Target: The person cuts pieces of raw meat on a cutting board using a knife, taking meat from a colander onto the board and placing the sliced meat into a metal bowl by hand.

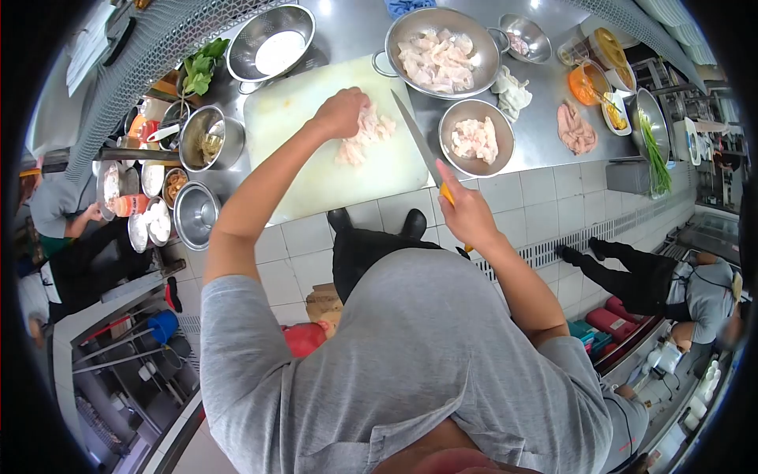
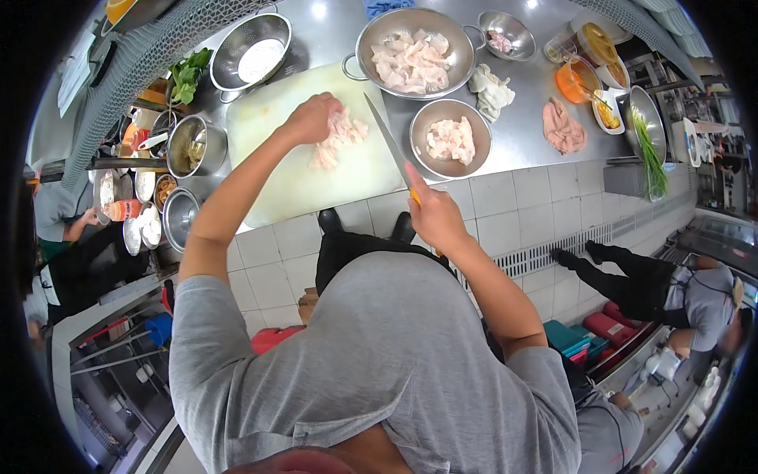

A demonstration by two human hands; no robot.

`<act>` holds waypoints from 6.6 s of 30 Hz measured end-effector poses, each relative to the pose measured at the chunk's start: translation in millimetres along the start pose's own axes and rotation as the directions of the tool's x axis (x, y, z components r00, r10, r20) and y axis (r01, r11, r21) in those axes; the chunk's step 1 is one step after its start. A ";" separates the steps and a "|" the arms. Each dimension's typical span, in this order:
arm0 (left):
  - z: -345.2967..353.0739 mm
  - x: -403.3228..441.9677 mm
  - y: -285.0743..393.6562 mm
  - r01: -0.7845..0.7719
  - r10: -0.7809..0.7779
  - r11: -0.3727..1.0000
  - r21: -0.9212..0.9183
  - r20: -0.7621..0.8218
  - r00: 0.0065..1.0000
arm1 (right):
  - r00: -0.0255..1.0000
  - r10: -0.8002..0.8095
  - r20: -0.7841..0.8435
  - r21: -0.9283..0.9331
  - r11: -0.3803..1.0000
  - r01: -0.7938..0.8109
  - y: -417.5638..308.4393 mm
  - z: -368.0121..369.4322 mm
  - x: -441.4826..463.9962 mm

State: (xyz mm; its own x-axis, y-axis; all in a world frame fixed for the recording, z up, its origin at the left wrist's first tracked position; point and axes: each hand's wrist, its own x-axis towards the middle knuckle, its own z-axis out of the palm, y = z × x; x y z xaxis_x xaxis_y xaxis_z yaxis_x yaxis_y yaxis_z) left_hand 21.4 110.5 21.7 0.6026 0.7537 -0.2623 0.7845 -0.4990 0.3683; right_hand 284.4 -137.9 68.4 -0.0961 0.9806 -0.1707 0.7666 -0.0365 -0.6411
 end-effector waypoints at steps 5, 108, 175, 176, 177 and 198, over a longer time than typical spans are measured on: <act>-21.6 -28.8 9.3 0.032 -0.057 0.993 0.115 0.222 0.973 | 0.997 -0.075 0.020 -0.026 0.997 0.076 2.6 6.2 2.2; 13.7 -53.3 33.9 0.168 -0.164 0.986 0.011 -0.173 0.971 | 0.999 0.036 -0.009 -0.141 0.989 -0.037 -37.9 48.4 16.4; 46.0 -49.4 9.8 -0.112 0.008 0.963 -0.246 -0.388 0.922 | 0.999 0.029 0.046 -0.139 0.990 -0.023 -71.1 44.0 -3.5; 47.1 -48.4 9.5 -0.105 0.006 0.963 -0.246 -0.373 0.928 | 0.998 0.021 0.051 -0.135 0.991 -0.014 -70.2 45.1 3.3; 46.2 -47.7 10.3 -0.099 0.005 0.964 -0.246 -0.358 0.934 | 0.999 0.028 0.034 -0.112 0.993 -0.024 -68.1 52.0 16.3; 24.9 -64.4 4.1 -0.089 -0.040 0.947 -0.310 -0.387 0.921 | 1.000 0.006 -0.012 -0.011 1.000 -0.006 -66.9 58.5 53.6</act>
State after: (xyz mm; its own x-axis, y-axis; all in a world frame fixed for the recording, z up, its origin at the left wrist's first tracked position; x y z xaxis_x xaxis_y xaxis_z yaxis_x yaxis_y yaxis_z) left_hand -10.5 49.3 17.9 0.4671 0.8798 0.0886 0.6434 -0.4069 0.6485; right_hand 190.8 -94.2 58.4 -0.0837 0.9827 -0.1653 0.7738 -0.0404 -0.6321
